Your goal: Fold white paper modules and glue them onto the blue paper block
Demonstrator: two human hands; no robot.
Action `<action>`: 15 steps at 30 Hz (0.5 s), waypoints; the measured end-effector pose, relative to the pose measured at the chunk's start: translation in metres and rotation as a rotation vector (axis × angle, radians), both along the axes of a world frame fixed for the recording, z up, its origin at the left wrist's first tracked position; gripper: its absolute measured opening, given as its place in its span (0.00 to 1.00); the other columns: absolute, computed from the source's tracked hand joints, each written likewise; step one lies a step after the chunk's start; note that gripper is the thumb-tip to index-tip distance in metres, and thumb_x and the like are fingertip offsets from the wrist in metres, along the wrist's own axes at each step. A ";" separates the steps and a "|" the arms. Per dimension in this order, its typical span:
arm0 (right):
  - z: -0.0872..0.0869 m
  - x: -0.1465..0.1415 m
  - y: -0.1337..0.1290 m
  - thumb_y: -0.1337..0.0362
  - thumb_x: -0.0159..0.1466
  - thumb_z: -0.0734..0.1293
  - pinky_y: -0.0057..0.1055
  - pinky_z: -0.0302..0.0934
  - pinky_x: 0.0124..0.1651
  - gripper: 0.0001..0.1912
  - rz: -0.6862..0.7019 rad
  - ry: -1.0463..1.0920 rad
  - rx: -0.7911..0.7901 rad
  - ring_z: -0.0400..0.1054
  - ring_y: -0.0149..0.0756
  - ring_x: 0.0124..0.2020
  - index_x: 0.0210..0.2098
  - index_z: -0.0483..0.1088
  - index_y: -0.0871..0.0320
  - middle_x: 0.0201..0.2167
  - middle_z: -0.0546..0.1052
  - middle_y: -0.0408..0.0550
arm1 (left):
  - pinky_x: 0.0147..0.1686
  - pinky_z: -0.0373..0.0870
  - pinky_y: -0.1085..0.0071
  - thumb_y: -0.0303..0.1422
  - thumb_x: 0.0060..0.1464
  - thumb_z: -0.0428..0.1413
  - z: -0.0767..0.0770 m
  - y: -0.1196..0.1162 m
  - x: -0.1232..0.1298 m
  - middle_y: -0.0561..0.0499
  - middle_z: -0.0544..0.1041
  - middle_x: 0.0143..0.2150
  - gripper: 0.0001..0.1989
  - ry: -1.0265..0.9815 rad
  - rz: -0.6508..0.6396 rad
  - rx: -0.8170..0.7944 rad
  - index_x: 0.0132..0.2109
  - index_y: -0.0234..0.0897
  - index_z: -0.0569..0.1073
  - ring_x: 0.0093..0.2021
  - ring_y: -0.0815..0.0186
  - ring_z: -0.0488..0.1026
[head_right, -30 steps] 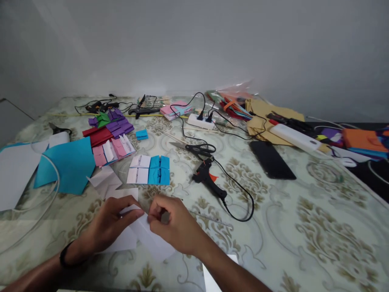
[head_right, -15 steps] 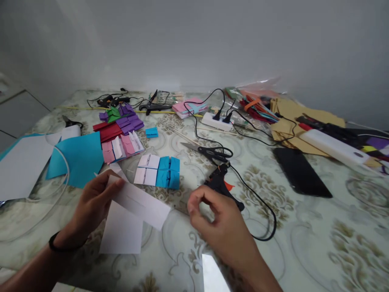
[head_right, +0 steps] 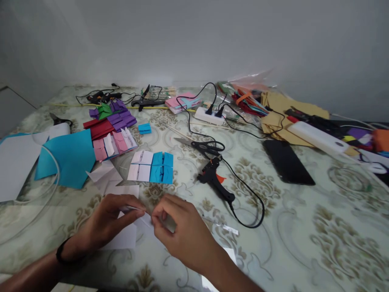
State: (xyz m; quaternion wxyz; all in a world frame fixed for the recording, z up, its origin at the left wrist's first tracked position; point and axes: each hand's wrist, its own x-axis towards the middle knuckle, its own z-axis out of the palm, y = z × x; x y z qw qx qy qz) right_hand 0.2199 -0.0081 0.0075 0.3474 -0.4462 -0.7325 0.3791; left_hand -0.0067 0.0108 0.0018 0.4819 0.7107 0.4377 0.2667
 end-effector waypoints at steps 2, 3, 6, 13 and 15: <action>0.000 -0.001 0.000 0.74 0.64 0.65 0.27 0.62 0.36 0.08 -0.002 -0.006 -0.004 0.71 0.32 0.32 0.31 0.70 0.55 0.29 0.75 0.41 | 0.38 0.73 0.75 0.34 0.66 0.61 -0.001 -0.001 0.001 0.53 0.86 0.38 0.06 -0.015 0.025 0.018 0.42 0.41 0.83 0.37 0.67 0.81; 0.001 -0.001 0.000 0.74 0.64 0.65 0.27 0.62 0.36 0.08 -0.006 -0.004 -0.008 0.71 0.32 0.32 0.32 0.70 0.55 0.30 0.75 0.41 | 0.39 0.74 0.75 0.34 0.66 0.61 -0.001 -0.002 0.001 0.53 0.86 0.38 0.06 -0.037 0.031 0.016 0.42 0.41 0.83 0.38 0.67 0.82; -0.001 -0.003 -0.002 0.74 0.62 0.64 0.27 0.61 0.35 0.08 -0.016 0.020 -0.007 0.70 0.32 0.31 0.31 0.68 0.55 0.29 0.74 0.41 | 0.41 0.74 0.74 0.33 0.67 0.61 -0.003 -0.003 0.003 0.52 0.86 0.40 0.06 -0.126 0.007 -0.010 0.42 0.41 0.83 0.40 0.66 0.82; -0.007 -0.007 -0.005 0.75 0.58 0.63 0.27 0.58 0.34 0.08 -0.007 0.030 0.038 0.66 0.31 0.30 0.30 0.66 0.55 0.28 0.70 0.40 | 0.36 0.72 0.73 0.30 0.64 0.62 -0.004 -0.004 0.005 0.51 0.85 0.35 0.04 -0.054 -0.067 0.034 0.39 0.37 0.82 0.35 0.67 0.80; -0.008 -0.008 -0.005 0.75 0.59 0.63 0.27 0.57 0.33 0.08 0.006 0.037 0.046 0.65 0.30 0.30 0.30 0.65 0.55 0.28 0.69 0.39 | 0.36 0.72 0.73 0.29 0.64 0.62 -0.003 -0.005 0.006 0.50 0.85 0.35 0.04 -0.053 -0.091 0.053 0.40 0.37 0.82 0.35 0.67 0.80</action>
